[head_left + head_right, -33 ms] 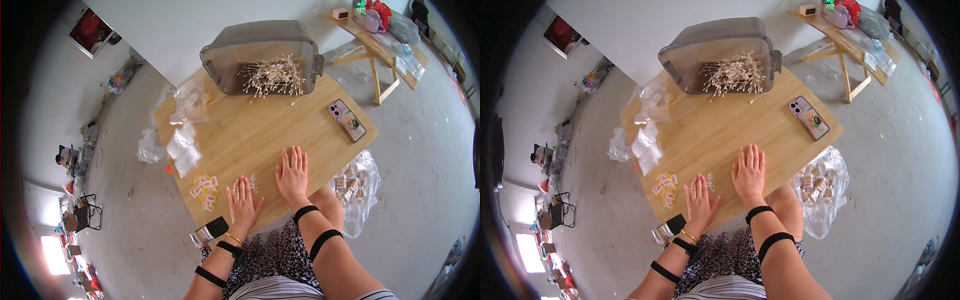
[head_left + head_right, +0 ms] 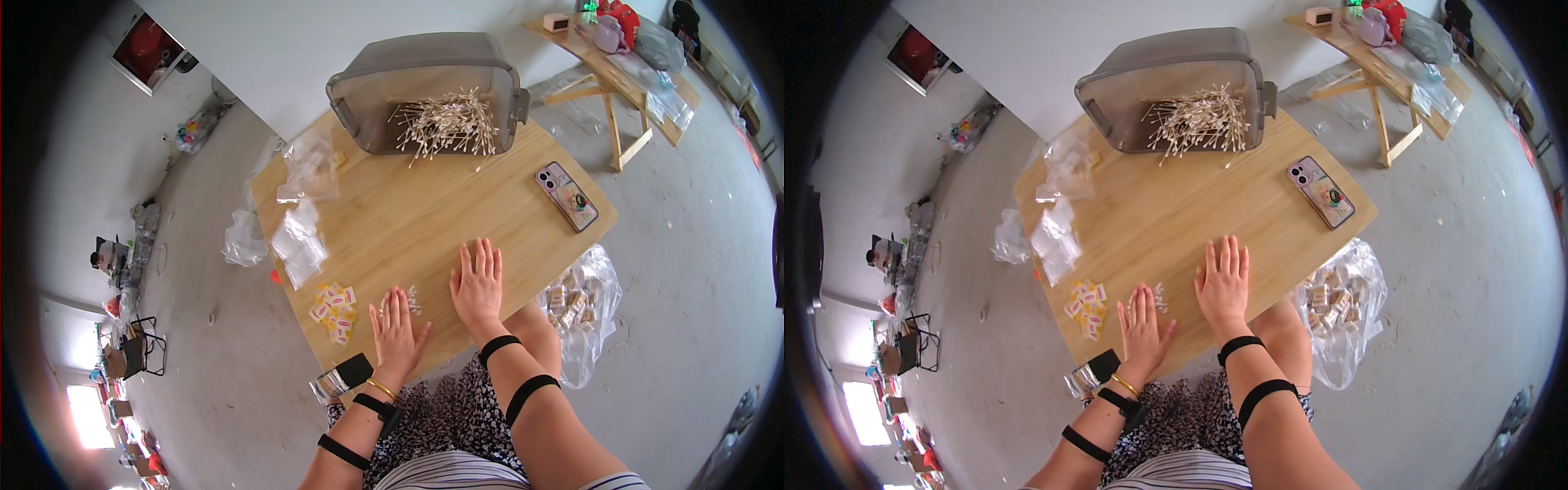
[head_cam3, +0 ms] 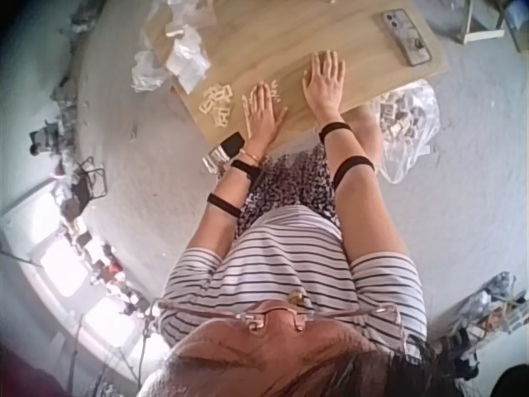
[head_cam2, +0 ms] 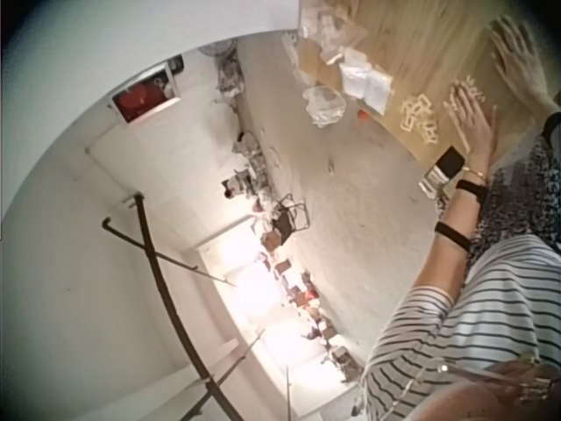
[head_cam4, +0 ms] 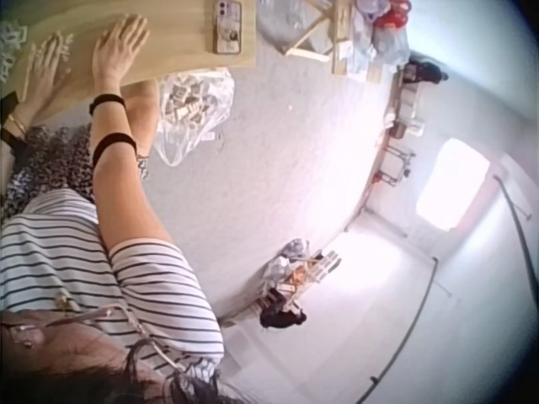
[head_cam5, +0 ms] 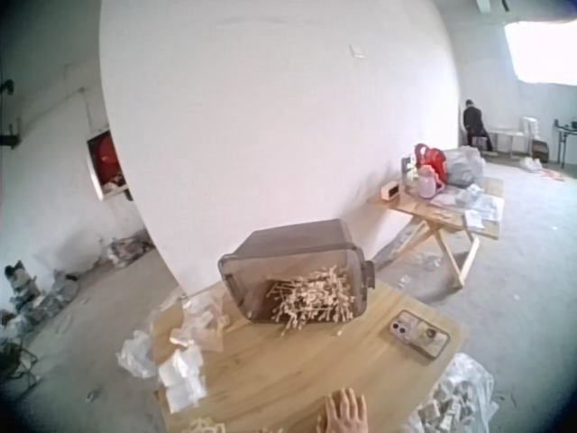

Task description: Packaging cotton swabs into small clear plastic bags and sealing them with stickers.

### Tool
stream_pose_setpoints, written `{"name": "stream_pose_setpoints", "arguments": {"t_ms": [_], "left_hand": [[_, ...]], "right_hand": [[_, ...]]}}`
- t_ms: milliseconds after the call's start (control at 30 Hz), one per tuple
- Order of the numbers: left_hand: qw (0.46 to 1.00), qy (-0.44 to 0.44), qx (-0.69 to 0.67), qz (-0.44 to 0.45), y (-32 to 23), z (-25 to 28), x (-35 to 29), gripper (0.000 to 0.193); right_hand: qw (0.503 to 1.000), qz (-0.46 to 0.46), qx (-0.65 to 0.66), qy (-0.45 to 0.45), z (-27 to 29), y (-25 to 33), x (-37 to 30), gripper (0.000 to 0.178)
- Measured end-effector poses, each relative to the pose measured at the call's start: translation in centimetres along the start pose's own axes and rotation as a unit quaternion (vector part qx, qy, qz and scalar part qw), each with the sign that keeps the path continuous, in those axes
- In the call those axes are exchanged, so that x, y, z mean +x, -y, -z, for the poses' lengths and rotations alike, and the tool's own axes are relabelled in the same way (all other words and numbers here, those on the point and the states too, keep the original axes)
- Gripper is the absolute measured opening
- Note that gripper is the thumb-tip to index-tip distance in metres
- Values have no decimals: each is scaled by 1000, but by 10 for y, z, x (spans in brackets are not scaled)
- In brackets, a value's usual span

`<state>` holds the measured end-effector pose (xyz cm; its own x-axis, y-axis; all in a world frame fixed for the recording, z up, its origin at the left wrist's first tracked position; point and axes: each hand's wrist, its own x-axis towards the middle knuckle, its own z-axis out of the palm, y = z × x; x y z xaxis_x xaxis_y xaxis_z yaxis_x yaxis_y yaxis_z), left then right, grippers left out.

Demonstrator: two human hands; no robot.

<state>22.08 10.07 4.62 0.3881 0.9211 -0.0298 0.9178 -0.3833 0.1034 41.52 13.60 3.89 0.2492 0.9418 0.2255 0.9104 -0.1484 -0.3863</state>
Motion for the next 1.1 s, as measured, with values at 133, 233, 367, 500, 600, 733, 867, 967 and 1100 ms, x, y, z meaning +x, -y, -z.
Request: {"name": "stream_pose_setpoints", "arguments": {"t_ms": [133,233,367,500,600,733,867,967,1100], "left_hand": [[1000,1,-15,-9,4,6,1,81],[1000,1,-7,-19,9,8,-1,80],[1000,-20,-22,8,14,13,-8,82],[994,-44,-76,67,38,1,-23,89],[994,-34,-58,86,44,1,-29,91],[996,1,-46,80,52,5,-26,92],[997,-6,-53,61,56,3,-21,92],[996,-27,-54,60,50,-1,-17,93],[989,-45,-99,97,41,-6,-11,94]], "right_hand": [[1000,4,-8,-2,0,-1,1,54],[1000,7,-14,-3,-2,-1,1,54],[1000,12,-14,-8,-3,-2,1,53],[999,14,38,-9,-2,-7,3,54],[997,51,61,25,0,-8,-3,59],[969,199,51,134,4,20,-33,77],[951,248,55,177,9,39,-32,83],[946,264,34,185,-8,53,-33,92],[937,297,-31,180,-20,65,-39,90]]}}
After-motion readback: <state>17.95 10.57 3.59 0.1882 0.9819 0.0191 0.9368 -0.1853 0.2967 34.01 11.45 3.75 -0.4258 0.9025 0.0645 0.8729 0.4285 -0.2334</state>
